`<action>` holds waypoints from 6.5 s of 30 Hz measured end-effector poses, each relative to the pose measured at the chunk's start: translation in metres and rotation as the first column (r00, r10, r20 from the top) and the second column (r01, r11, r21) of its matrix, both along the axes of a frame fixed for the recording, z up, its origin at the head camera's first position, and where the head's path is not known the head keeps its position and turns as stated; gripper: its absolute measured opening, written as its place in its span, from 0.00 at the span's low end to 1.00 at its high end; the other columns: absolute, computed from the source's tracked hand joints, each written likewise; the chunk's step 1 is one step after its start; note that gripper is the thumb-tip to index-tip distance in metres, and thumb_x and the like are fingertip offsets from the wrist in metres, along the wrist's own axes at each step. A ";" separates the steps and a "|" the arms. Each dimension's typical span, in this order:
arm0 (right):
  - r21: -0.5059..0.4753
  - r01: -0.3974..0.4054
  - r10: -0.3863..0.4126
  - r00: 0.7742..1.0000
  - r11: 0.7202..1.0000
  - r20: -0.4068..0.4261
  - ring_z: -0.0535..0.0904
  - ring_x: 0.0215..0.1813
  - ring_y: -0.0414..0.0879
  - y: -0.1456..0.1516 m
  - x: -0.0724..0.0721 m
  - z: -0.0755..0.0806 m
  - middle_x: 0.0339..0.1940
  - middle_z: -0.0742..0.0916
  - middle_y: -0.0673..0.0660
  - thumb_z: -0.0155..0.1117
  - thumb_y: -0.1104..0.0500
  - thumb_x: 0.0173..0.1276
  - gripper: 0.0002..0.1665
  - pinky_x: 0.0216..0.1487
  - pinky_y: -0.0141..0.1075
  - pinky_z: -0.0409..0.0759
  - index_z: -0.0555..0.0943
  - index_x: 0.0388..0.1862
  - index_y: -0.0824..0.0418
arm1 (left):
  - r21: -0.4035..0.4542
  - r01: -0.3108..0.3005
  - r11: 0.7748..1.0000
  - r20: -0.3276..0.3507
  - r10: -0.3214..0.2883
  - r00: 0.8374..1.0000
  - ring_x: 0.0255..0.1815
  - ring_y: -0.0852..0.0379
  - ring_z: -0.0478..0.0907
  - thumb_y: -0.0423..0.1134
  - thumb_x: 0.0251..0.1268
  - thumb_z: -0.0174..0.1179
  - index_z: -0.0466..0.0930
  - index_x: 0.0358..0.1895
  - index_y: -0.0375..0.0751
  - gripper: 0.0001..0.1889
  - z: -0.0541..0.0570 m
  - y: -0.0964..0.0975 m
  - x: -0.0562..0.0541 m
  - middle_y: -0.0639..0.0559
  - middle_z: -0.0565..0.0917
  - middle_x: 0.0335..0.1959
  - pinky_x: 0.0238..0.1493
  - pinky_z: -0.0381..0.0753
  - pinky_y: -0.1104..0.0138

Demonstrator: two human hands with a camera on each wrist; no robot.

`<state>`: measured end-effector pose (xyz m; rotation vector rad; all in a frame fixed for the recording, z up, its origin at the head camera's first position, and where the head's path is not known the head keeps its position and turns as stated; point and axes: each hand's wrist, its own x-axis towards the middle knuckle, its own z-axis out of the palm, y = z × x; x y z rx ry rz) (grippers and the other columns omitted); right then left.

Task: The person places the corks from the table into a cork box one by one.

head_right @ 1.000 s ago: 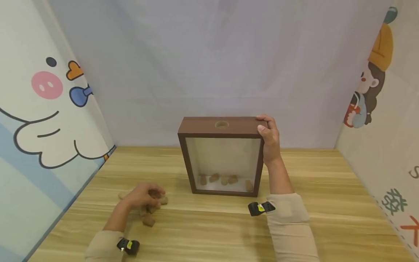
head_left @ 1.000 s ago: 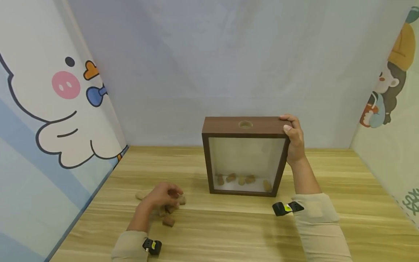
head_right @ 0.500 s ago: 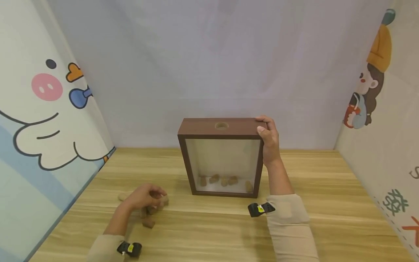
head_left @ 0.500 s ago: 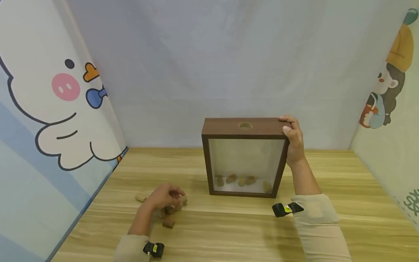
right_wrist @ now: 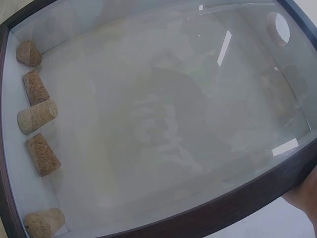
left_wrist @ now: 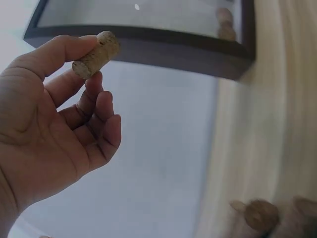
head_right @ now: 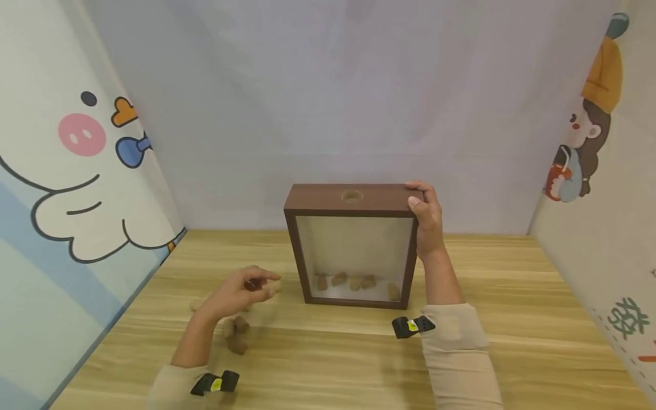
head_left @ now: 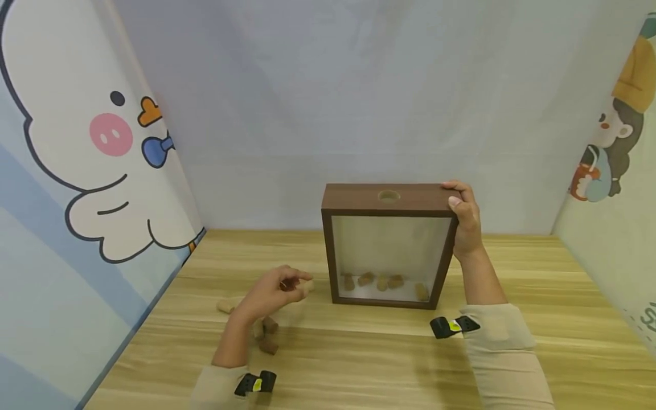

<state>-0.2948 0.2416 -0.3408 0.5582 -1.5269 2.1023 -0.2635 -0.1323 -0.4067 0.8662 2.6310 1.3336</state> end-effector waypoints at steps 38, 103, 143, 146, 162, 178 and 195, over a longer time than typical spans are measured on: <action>0.034 0.019 -0.019 1.000 0.999 0.004 0.68 0.41 0.49 -0.002 0.003 0.002 0.48 0.71 0.59 0.44 0.55 0.63 0.17 0.38 0.37 0.70 0.73 0.49 0.53 | 0.365 0.020 0.931 -0.341 0.113 0.933 0.28 0.58 0.74 0.35 0.54 0.68 0.77 0.46 0.39 0.16 0.148 0.103 0.009 0.50 0.78 0.29 0.29 0.74 0.65; 0.092 -0.253 0.220 0.936 0.963 0.275 0.70 0.44 0.50 0.014 0.012 0.033 0.51 0.69 0.58 0.41 0.64 0.72 0.14 0.37 0.37 0.74 0.75 0.44 0.55 | 0.230 -0.357 0.905 0.070 0.351 0.934 0.46 0.51 0.75 0.43 0.58 0.66 0.77 0.51 0.40 0.19 0.016 -0.031 0.030 0.46 0.79 0.46 0.45 0.74 0.58; -0.108 -0.189 0.208 0.958 0.976 0.196 0.68 0.40 0.45 0.003 0.008 0.027 0.39 0.75 0.53 0.41 0.68 0.71 0.20 0.40 0.32 0.69 0.80 0.29 0.56 | -0.141 -0.260 0.955 0.166 0.282 0.945 0.40 0.50 0.75 0.19 0.45 0.62 0.82 0.46 0.35 0.20 -0.063 -0.067 -0.023 0.45 0.79 0.40 0.41 0.76 0.58; -0.098 -0.177 0.194 0.961 0.979 0.200 0.68 0.41 0.45 0.003 0.009 0.027 0.39 0.75 0.52 0.40 0.68 0.71 0.21 0.40 0.32 0.68 0.80 0.29 0.55 | -0.167 -0.275 0.947 0.161 0.301 0.940 0.37 0.53 0.74 0.20 0.45 0.63 0.82 0.43 0.35 0.18 -0.063 -0.065 -0.023 0.48 0.79 0.37 0.39 0.76 0.59; -0.089 -0.147 0.162 0.968 0.985 0.190 0.67 0.42 0.45 0.001 0.008 0.028 0.39 0.75 0.52 0.42 0.67 0.69 0.19 0.42 0.32 0.67 0.80 0.29 0.54 | -0.075 -0.228 0.971 0.089 0.234 0.968 0.37 0.55 0.74 0.37 0.57 0.66 0.82 0.45 0.36 0.13 -0.047 -0.056 -0.010 0.50 0.80 0.37 0.37 0.75 0.62; 0.134 -0.262 0.228 0.946 0.956 0.230 0.71 0.40 0.50 0.019 0.010 0.025 0.50 0.68 0.60 0.41 0.63 0.66 0.15 0.36 0.38 0.72 0.74 0.42 0.50 | 0.224 -0.224 0.948 0.054 0.218 0.975 0.38 0.52 0.74 0.40 0.58 0.66 0.82 0.47 0.42 0.14 -0.001 -0.012 0.008 0.48 0.75 0.40 0.38 0.77 0.64; 0.145 -0.049 0.021 0.982 0.988 0.186 0.69 0.37 0.45 0.000 0.012 0.021 0.42 0.69 0.56 0.48 0.56 0.67 0.07 0.37 0.33 0.70 0.71 0.43 0.52 | 0.547 -0.209 0.811 -0.055 0.284 0.957 0.30 0.54 0.72 0.32 0.55 0.67 0.81 0.45 0.36 0.13 0.053 0.023 0.019 0.45 0.76 0.32 0.29 0.73 0.70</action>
